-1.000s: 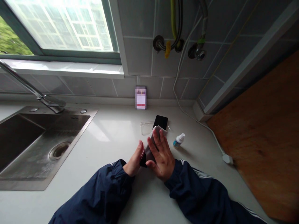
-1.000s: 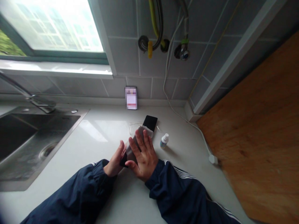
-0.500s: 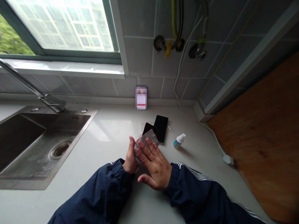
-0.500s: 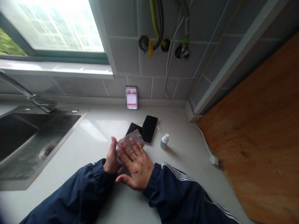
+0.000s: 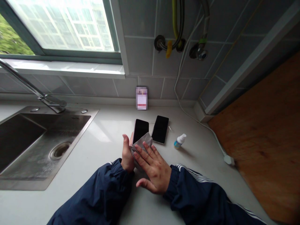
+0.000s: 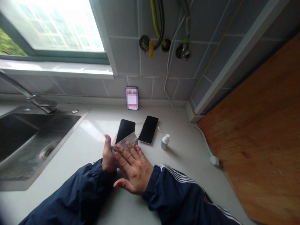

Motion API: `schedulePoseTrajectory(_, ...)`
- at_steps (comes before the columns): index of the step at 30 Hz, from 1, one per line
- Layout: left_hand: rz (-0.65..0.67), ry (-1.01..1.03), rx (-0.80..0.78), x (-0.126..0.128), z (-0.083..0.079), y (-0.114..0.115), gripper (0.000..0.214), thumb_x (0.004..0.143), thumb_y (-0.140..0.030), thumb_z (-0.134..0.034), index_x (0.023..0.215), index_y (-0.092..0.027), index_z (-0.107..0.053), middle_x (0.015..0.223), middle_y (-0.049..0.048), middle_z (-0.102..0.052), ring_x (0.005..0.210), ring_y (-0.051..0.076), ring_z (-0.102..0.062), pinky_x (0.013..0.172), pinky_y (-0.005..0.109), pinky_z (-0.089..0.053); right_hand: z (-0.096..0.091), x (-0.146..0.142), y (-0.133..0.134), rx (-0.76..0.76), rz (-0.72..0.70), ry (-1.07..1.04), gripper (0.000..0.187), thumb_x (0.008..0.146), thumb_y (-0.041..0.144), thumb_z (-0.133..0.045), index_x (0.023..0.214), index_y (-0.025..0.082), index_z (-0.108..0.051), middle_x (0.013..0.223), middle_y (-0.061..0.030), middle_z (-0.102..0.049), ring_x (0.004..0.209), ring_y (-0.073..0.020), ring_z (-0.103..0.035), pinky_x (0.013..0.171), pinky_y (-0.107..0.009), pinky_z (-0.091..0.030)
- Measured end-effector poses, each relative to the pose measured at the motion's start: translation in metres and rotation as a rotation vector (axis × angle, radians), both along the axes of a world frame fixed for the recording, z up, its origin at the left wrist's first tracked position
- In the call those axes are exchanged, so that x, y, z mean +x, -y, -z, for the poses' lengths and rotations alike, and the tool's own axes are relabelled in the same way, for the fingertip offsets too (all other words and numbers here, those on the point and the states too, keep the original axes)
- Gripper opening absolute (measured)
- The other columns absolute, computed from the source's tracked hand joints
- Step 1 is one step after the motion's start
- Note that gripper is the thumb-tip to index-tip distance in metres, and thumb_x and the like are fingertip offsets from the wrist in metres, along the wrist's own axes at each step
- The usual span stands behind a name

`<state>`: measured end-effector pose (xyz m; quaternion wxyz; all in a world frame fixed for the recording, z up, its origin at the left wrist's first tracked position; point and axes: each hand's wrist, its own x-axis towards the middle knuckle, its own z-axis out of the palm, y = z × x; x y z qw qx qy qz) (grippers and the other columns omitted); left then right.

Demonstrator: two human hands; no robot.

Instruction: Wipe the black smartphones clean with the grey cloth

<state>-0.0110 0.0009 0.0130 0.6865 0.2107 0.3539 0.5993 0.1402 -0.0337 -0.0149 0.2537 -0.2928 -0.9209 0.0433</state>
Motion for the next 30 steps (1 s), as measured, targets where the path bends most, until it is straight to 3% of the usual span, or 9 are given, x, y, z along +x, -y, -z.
schedulePoseTrajectory(3, 0.037, 0.05, -0.013, -0.003, -0.001, 0.0, 0.089, 0.09, -0.081, -0.046, 0.154, -0.019, -0.048, 0.112, 0.0128, -0.08, 0.103, 0.034, -0.077, 0.109, 0.048, -0.05, 0.0, -0.001, 0.001, 0.002, 0.038, 0.029, 0.09, 0.102, 0.075, -0.018, 0.167, 0.014, -0.017, 0.173, -0.0128, -0.021, 0.162, -0.0371, -0.007, 0.125, -0.066, -0.022)
schedulePoseTrajectory(7, 0.083, 0.113, -0.022, -0.008, 0.001, -0.002, 0.09, 0.092, -0.079, -0.044, 0.158, -0.018, -0.043, 0.118, 0.015, -0.078, 0.109, 0.035, -0.075, 0.111, 0.048, -0.048, -0.001, -0.001, 0.002, 0.014, 0.062, 0.027, 0.087, 0.102, 0.074, -0.016, 0.167, 0.016, -0.018, 0.173, -0.0104, -0.02, 0.162, -0.0363, -0.01, 0.126, -0.066, -0.021)
schedulePoseTrajectory(12, 0.083, 0.115, -0.001, -0.005, 0.004, -0.002, 0.084, 0.094, -0.075, -0.048, 0.149, -0.012, -0.054, 0.128, 0.0183, -0.074, 0.126, 0.037, -0.066, 0.119, 0.049, -0.041, 0.001, -0.001, 0.0, -0.014, 0.137, -0.024, 0.086, 0.103, 0.073, -0.012, 0.168, 0.017, -0.016, 0.173, -0.0099, -0.021, 0.162, -0.034, -0.012, 0.127, -0.064, -0.019)
schedulePoseTrajectory(17, 0.171, 0.096, 0.048, 0.003, 0.01, -0.001, 0.068, 0.093, -0.067, -0.059, 0.137, -0.016, -0.067, 0.141, 0.0132, -0.068, 0.146, 0.035, -0.048, 0.127, 0.048, -0.03, 0.008, 0.001, -0.005, -0.032, 0.282, -0.141, 0.086, 0.102, 0.074, -0.01, 0.168, 0.02, -0.013, 0.173, -0.0099, -0.021, 0.161, -0.0329, -0.015, 0.127, -0.063, -0.023)
schedulePoseTrajectory(24, 0.273, -0.225, 0.268, 0.007, 0.023, 0.002, 0.055, 0.1, -0.058, -0.054, 0.147, -0.029, -0.061, 0.163, 0.0002, -0.048, 0.159, 0.026, -0.025, 0.133, 0.038, -0.012, 0.009, 0.005, -0.014, -0.028, 0.431, -0.289, 0.084, 0.103, 0.072, -0.014, 0.169, 0.02, -0.009, 0.175, -0.0119, -0.014, 0.161, -0.0363, -0.014, 0.125, -0.062, -0.029)
schedulePoseTrajectory(30, 0.389, -0.37, 0.423, 0.009, 0.01, 0.005, 0.054, 0.105, -0.051, -0.044, 0.154, -0.028, -0.052, 0.166, 0.0003, -0.042, 0.159, 0.029, -0.027, 0.132, 0.042, -0.014, 0.009, 0.011, -0.022, -0.03, 0.478, -0.323, 0.083, 0.104, 0.071, -0.013, 0.169, 0.02, -0.004, 0.176, -0.01, -0.009, 0.161, -0.0372, -0.009, 0.127, -0.062, -0.024)
